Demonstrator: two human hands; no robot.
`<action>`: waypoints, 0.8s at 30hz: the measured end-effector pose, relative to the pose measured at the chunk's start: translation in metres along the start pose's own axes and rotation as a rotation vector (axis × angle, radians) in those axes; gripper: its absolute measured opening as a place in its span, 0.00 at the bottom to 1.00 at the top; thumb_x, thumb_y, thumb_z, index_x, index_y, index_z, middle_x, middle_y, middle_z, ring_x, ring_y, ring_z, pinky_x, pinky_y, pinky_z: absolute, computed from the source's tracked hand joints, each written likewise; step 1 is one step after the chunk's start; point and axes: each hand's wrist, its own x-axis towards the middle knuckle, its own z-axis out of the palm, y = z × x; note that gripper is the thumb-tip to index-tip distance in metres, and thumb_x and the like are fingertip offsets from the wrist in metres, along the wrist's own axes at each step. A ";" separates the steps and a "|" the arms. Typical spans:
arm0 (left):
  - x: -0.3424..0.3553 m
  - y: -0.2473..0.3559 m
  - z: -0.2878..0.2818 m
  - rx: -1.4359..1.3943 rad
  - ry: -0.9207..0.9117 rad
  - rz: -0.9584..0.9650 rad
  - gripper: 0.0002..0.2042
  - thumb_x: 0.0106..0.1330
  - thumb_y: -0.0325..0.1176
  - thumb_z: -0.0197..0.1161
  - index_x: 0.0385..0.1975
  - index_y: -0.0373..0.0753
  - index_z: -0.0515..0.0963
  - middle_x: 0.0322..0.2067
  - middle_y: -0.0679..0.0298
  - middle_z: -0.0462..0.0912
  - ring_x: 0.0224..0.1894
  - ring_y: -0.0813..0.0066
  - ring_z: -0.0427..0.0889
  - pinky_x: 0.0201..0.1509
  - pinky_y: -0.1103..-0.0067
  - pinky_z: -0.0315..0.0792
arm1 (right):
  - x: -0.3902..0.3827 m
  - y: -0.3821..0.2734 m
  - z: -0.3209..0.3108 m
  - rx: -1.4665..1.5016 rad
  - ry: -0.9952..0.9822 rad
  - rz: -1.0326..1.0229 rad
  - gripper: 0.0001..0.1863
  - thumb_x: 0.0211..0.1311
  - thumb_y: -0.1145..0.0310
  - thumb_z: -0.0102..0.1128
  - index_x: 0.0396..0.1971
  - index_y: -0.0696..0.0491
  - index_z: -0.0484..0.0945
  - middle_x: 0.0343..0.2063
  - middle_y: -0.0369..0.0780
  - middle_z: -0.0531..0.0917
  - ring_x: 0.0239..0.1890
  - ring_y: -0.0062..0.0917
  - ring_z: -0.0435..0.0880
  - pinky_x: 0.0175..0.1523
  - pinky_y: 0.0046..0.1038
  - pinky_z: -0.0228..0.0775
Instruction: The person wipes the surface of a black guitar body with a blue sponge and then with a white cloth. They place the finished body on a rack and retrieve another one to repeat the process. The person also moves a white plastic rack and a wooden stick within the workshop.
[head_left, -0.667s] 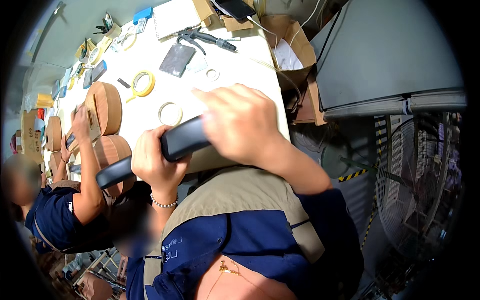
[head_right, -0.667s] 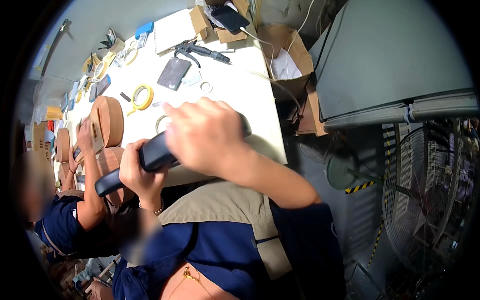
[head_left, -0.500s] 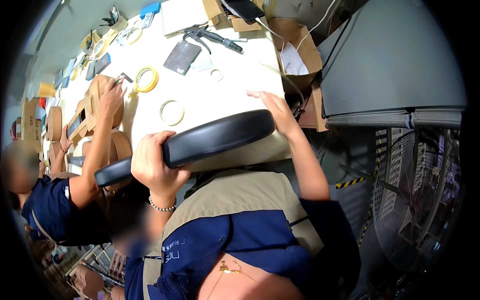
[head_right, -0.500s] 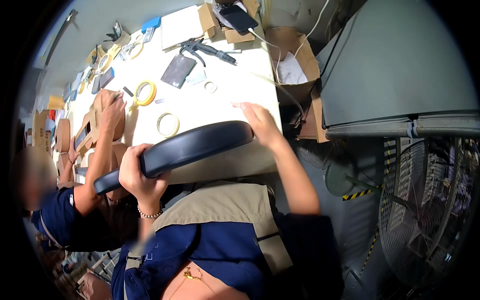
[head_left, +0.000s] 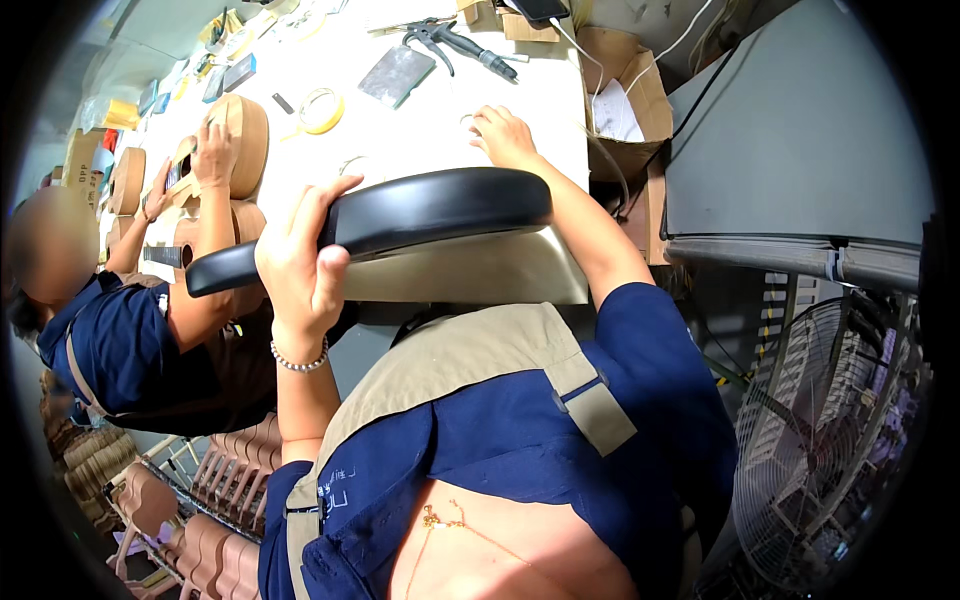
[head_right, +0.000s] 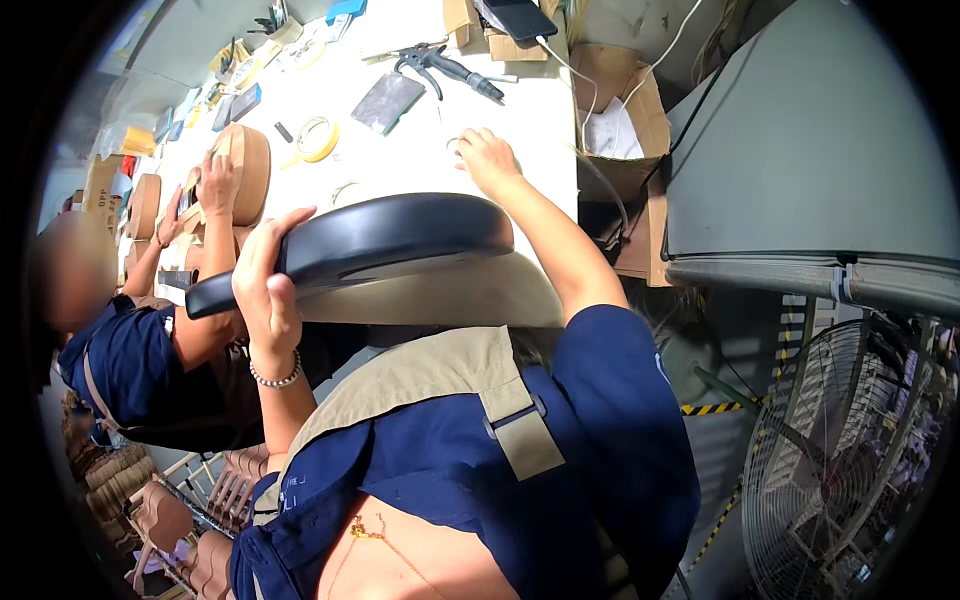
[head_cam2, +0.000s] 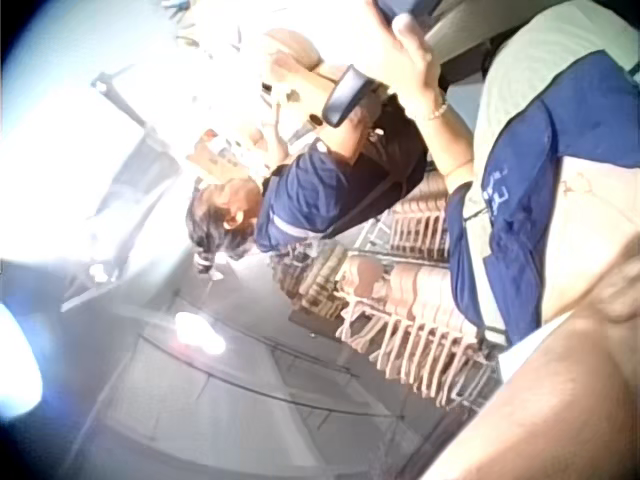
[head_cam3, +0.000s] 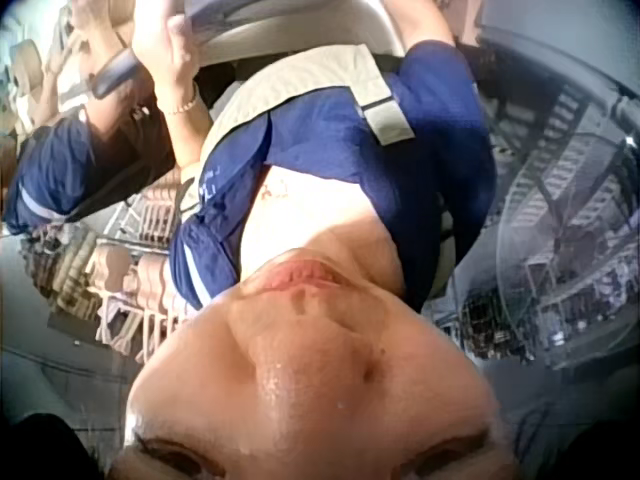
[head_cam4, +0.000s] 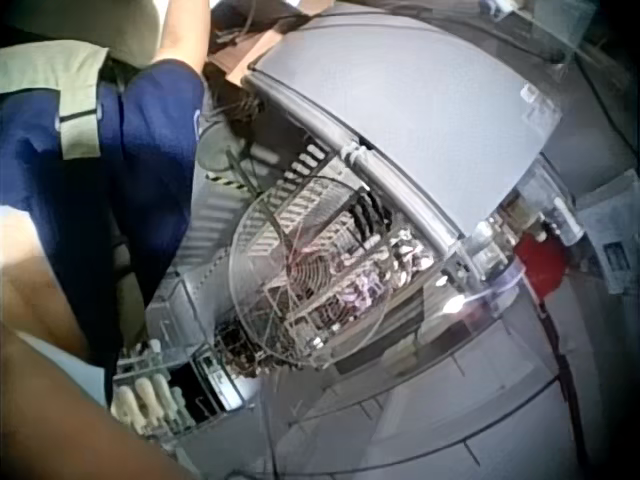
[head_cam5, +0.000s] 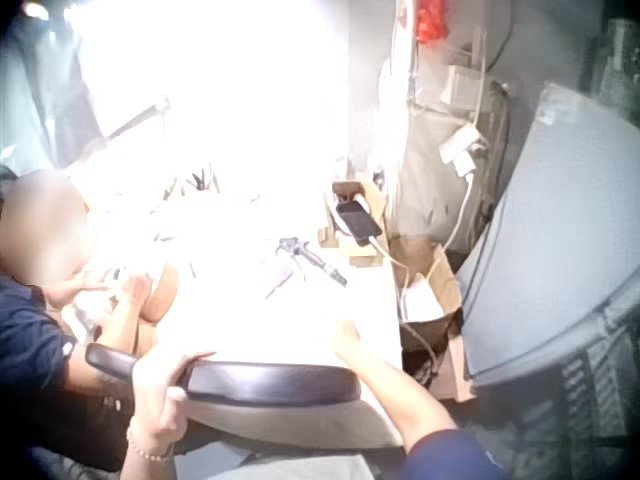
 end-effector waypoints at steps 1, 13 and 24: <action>0.001 0.002 -0.001 -0.046 0.005 0.030 0.28 0.62 0.56 0.38 0.37 0.34 0.74 0.24 0.56 0.72 0.25 0.63 0.72 0.30 0.78 0.65 | -0.001 0.003 -0.001 -0.055 -0.016 -0.018 0.09 0.40 0.66 0.64 0.23 0.50 0.75 0.30 0.34 0.74 0.37 0.27 0.72 0.37 0.29 0.69; 0.019 0.071 0.030 0.320 0.085 -0.002 0.21 0.46 0.55 0.63 0.28 0.42 0.76 0.22 0.67 0.76 0.20 0.71 0.76 0.21 0.79 0.67 | 0.009 -0.012 -0.121 0.724 0.663 0.470 0.12 0.48 0.63 0.64 0.25 0.57 0.76 0.21 0.34 0.77 0.20 0.13 0.74 0.26 0.17 0.66; 0.010 0.035 0.022 -0.409 0.072 -0.083 0.10 0.64 0.24 0.47 0.42 0.35 0.73 0.33 0.59 0.80 0.35 0.75 0.78 0.39 0.83 0.70 | -0.018 -0.121 -0.233 1.020 0.377 0.059 0.12 0.52 0.71 0.61 0.36 0.59 0.75 0.26 0.34 0.77 0.26 0.12 0.73 0.32 0.14 0.66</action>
